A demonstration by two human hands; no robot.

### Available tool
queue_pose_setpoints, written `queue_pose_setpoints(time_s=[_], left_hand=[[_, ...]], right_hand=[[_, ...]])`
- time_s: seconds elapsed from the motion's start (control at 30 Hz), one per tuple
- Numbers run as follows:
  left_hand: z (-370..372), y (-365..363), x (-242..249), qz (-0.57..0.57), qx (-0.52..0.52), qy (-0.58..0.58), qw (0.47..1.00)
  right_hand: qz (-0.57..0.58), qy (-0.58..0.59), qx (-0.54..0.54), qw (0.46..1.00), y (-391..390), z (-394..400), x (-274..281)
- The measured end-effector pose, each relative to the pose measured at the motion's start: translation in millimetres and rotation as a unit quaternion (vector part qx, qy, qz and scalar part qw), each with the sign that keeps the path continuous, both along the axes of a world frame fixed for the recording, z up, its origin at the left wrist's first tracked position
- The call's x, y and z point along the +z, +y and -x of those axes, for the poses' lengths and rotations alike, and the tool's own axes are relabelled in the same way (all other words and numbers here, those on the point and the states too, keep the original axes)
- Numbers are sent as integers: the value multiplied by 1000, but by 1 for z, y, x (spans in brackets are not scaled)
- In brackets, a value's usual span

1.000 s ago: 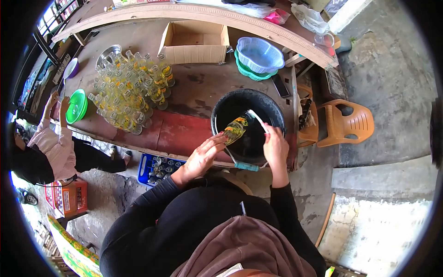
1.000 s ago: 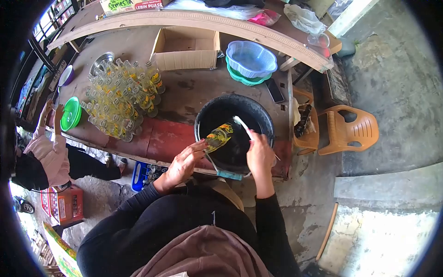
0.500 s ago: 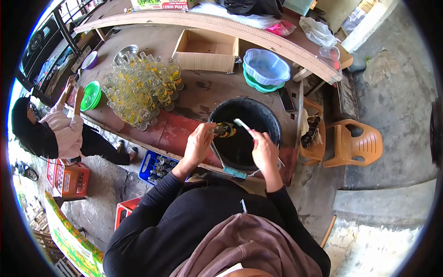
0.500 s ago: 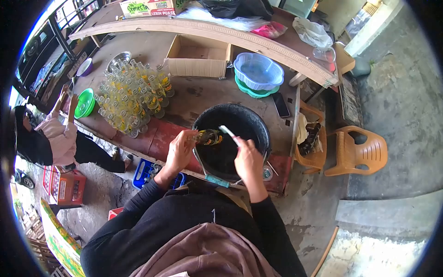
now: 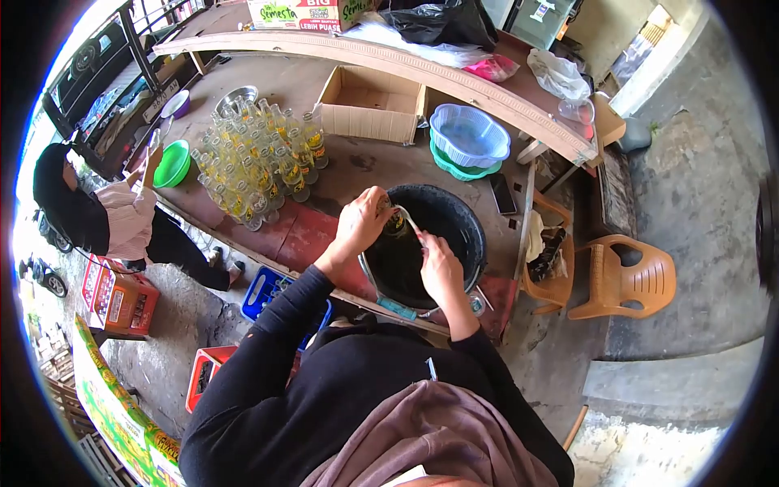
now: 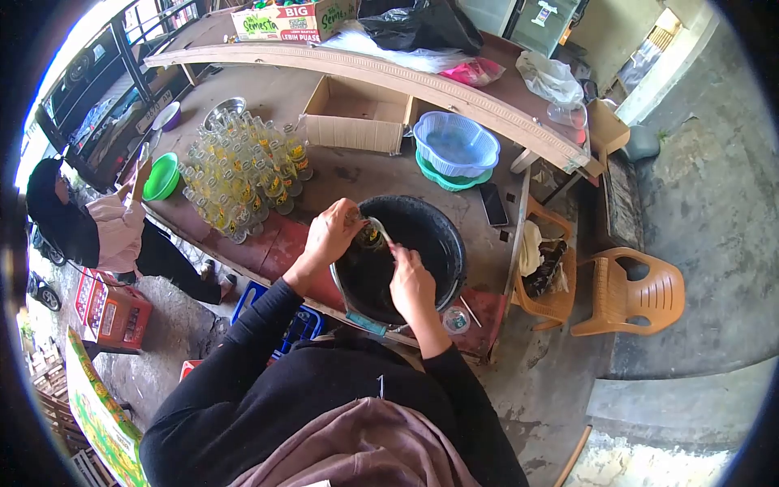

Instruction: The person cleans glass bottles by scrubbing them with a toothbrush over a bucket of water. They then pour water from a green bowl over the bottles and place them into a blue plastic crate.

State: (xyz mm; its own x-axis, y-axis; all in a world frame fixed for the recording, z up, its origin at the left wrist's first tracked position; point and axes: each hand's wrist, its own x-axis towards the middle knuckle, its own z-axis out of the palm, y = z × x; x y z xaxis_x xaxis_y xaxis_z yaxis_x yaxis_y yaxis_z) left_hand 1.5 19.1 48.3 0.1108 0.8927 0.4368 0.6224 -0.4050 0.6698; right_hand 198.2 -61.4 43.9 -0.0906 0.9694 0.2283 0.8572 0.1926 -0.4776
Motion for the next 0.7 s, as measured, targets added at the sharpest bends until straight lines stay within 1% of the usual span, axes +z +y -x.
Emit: queue_pose_setpoints(time_s=[0.07, 0.13, 0.17, 0.2, 0.23, 0.27, 0.3, 0.33, 0.4, 0.47, 0.53, 0.6, 0.67, 0.7], left_hand=[[-3, 7, 8, 10, -3, 44, 999], [-4, 17, 11, -4, -13, 51, 999], [-4, 24, 12, -16, -27, 59, 998], [-5, 31, 14, -20, -19, 57, 998], [-5, 38, 12, -27, -30, 73, 997], [-6, 44, 10, -33, -42, 89, 995], [-6, 51, 9, -32, -44, 94, 994], [-7, 55, 11, -33, -47, 94, 994], [-11, 61, 14, 0, -91, 147, 985], [-16, 64, 17, 5, -105, 148, 983], [-20, 64, 19, 27, -129, 178, 975], [-22, 68, 12, 15, -133, 178, 975], [-25, 69, 13, 14, -145, 203, 968], [-27, 71, 13, 18, -147, 207, 967]], right_hand=[[108, -126, -15, 986, 13, -23, -9], [85, -168, -30, 982, 20, -35, -17], [64, -144, -13, 987, 17, -43, -18], [42, -121, 6, 992, 17, -49, -17], [40, -124, 13, 991, 15, -46, -2], [22, -87, 37, 995, 11, -43, 19], [6, -49, 58, 997, 9, -40, 30], [5, -48, 56, 997, 13, -39, 31], [-76, -23, 110, 991, 22, -36, 34], [-182, -46, 63, 980, 31, -29, 36], [-122, -51, 91, 987, 34, -37, 19], [-69, -102, 152, 981, 28, -43, 5], [-70, -116, 140, 981, 24, -39, 14], [-108, -86, 107, 985, 26, -40, 20]])
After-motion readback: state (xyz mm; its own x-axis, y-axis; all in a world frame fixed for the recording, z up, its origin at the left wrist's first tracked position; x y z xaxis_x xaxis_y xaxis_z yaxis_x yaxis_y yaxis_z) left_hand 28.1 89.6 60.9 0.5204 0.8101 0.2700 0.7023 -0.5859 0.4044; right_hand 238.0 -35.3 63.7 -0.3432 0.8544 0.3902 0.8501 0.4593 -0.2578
